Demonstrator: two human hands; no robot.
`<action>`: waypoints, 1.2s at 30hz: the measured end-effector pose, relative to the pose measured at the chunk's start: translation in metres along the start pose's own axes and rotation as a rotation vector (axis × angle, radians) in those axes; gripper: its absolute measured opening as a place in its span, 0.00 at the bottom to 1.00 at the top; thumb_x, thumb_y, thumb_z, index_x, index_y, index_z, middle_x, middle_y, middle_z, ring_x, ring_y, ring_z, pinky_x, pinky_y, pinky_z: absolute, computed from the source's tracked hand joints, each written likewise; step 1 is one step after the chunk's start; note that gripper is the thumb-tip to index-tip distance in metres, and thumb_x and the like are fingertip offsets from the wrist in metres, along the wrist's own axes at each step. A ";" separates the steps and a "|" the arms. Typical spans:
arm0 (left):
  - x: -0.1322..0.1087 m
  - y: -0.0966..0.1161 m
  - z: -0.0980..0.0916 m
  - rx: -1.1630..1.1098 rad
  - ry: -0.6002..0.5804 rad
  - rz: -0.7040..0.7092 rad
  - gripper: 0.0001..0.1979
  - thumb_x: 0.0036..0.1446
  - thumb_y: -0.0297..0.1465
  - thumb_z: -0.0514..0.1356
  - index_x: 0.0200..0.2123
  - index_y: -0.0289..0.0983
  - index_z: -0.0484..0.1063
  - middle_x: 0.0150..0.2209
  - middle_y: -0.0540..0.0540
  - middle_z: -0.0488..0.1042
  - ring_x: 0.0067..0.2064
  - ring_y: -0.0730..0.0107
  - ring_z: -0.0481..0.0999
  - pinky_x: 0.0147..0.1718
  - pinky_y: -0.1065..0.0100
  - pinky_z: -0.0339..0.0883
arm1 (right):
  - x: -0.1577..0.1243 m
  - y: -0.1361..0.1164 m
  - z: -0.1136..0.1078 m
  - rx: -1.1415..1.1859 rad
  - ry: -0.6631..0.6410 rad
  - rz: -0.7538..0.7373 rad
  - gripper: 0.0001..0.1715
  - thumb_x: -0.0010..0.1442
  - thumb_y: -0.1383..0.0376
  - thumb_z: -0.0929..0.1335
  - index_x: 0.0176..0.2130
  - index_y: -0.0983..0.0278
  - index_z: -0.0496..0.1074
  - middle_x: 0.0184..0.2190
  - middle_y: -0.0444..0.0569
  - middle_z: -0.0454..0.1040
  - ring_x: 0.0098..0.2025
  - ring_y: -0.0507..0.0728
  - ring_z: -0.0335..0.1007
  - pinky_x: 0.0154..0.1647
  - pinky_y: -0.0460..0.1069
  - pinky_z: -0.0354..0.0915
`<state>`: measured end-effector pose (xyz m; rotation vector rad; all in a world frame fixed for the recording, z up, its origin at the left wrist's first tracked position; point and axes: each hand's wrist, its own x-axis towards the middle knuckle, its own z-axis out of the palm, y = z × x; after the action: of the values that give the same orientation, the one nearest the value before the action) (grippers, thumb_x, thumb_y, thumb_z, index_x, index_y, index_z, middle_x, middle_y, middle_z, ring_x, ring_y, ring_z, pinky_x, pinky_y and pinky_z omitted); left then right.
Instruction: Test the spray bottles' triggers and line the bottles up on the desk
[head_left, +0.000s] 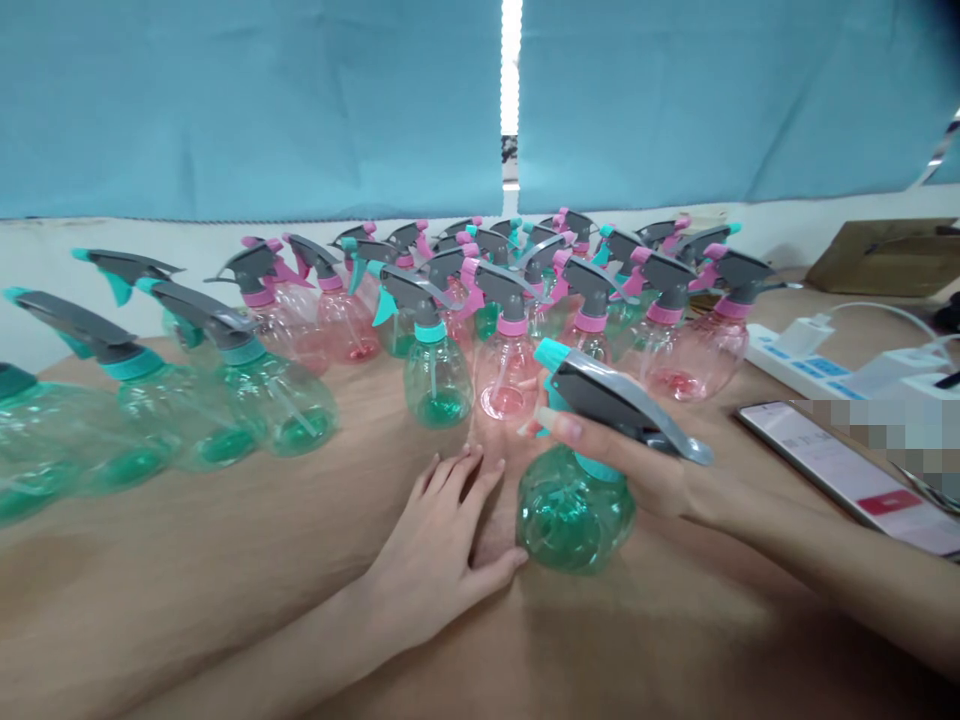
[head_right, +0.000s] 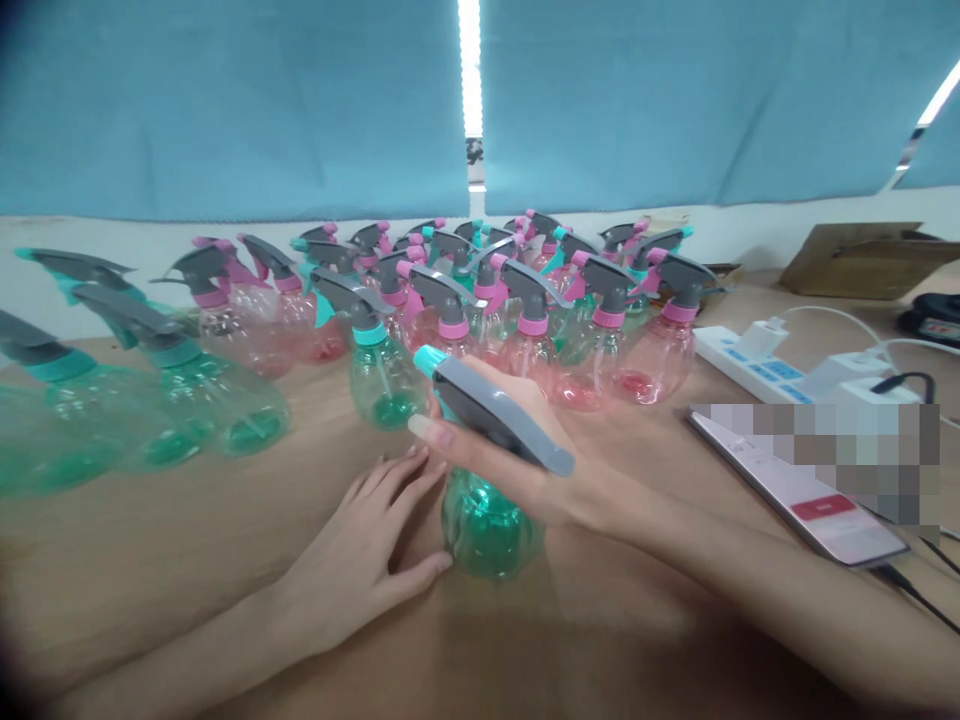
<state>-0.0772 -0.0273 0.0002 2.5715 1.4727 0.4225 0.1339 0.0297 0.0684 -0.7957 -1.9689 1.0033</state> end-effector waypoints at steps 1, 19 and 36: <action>0.000 0.000 0.000 -0.002 0.002 0.002 0.35 0.58 0.45 0.59 0.63 0.36 0.54 0.61 0.36 0.60 0.62 0.46 0.56 0.57 0.45 0.52 | 0.000 0.000 0.000 0.000 -0.010 -0.007 0.14 0.61 0.55 0.66 0.29 0.60 0.63 0.25 0.40 0.59 0.26 0.50 0.56 0.25 0.46 0.56; 0.000 -0.001 0.002 0.004 0.000 0.005 0.35 0.59 0.45 0.59 0.64 0.36 0.54 0.62 0.35 0.59 0.62 0.45 0.56 0.57 0.45 0.52 | 0.001 -0.008 0.006 0.168 -0.046 0.003 0.12 0.62 0.60 0.66 0.46 0.57 0.70 0.35 0.43 0.75 0.37 0.52 0.74 0.37 0.48 0.69; 0.000 0.000 0.002 -0.012 0.002 -0.002 0.33 0.59 0.45 0.59 0.63 0.37 0.56 0.60 0.35 0.61 0.60 0.47 0.58 0.56 0.47 0.53 | 0.004 -0.002 0.007 0.287 -0.129 0.010 0.19 0.60 0.61 0.67 0.52 0.55 0.68 0.36 0.45 0.78 0.47 0.58 0.75 0.47 0.53 0.70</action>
<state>-0.0764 -0.0274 -0.0015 2.5612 1.4686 0.4321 0.1255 0.0295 0.0689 -0.5942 -1.8705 1.3353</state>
